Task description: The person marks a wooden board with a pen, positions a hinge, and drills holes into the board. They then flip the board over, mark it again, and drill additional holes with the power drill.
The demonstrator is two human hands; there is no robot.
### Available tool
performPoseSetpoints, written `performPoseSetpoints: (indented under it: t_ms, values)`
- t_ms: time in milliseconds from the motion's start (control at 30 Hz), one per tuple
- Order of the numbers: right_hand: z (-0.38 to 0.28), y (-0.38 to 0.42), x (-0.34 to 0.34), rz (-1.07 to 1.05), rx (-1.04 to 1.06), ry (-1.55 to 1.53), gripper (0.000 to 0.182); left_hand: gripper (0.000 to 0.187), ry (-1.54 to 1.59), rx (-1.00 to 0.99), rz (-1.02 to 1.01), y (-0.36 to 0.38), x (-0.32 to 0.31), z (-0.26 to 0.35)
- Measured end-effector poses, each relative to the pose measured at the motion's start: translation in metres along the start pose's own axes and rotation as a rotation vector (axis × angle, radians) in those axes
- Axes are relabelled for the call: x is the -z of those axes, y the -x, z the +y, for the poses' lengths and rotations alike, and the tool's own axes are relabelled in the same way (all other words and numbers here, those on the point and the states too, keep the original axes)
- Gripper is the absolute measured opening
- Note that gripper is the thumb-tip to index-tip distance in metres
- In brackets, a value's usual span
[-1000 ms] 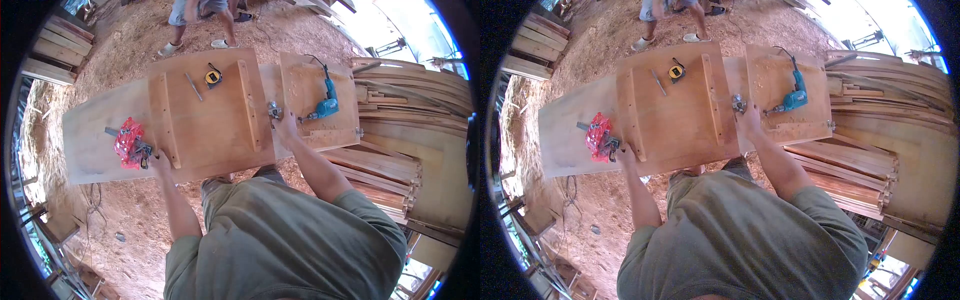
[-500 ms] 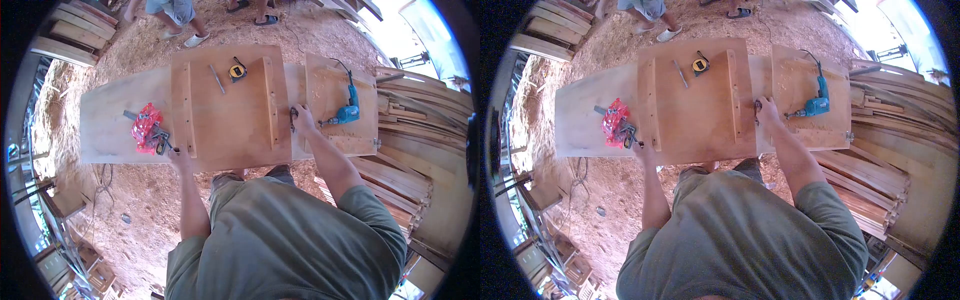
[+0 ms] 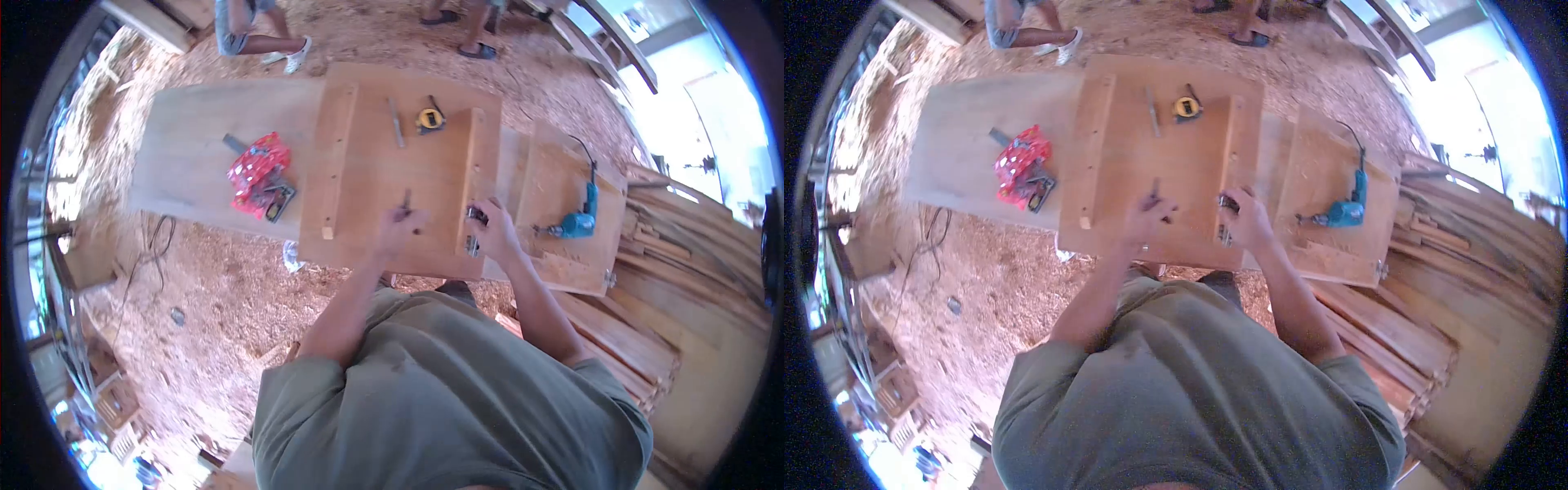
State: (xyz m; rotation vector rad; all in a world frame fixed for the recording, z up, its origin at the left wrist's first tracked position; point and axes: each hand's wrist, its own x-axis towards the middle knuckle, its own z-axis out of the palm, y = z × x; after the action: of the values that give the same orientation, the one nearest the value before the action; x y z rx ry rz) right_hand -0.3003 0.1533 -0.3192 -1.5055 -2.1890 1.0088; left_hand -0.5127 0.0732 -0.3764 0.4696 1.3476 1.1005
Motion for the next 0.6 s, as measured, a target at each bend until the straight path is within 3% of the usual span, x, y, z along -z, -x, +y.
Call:
performPoseSetpoints:
  t_ms: [33,167,267,367,500,567,600]
  values:
    - [-0.009,-0.003,-0.010,-0.054,0.027,-0.003,0.026,0.024,0.094,0.108,-0.039,0.007,-0.013,0.016]
    - [-0.049,-0.015,-0.044,-0.121,0.201,-0.004,0.024,0.031,0.240,0.121,-0.144,-0.002,-0.002,-0.006]
    - [-0.062,-0.026,-0.066,-0.170,0.232,-0.088,0.025,0.022,0.441,0.060,-0.119,0.010,0.017,-0.004]
    - [-0.074,-0.045,-0.094,-0.383,0.296,-0.060,0.028,0.019,0.610,0.067,-0.003,0.017,0.043,-0.015]
    - [-0.117,-0.072,-0.135,-0.527,0.438,-0.203,0.027,0.017,0.652,0.043,0.346,0.025,0.092,-0.016]
    - [-0.124,-0.101,-0.176,-0.481,0.315,-0.325,0.022,0.017,0.606,-0.078,0.637,0.035,0.112,0.009]
    - [-0.139,-0.113,-0.185,-0.505,0.334,-0.327,0.022,0.017,0.618,-0.090,0.664,0.032,0.129,0.008]
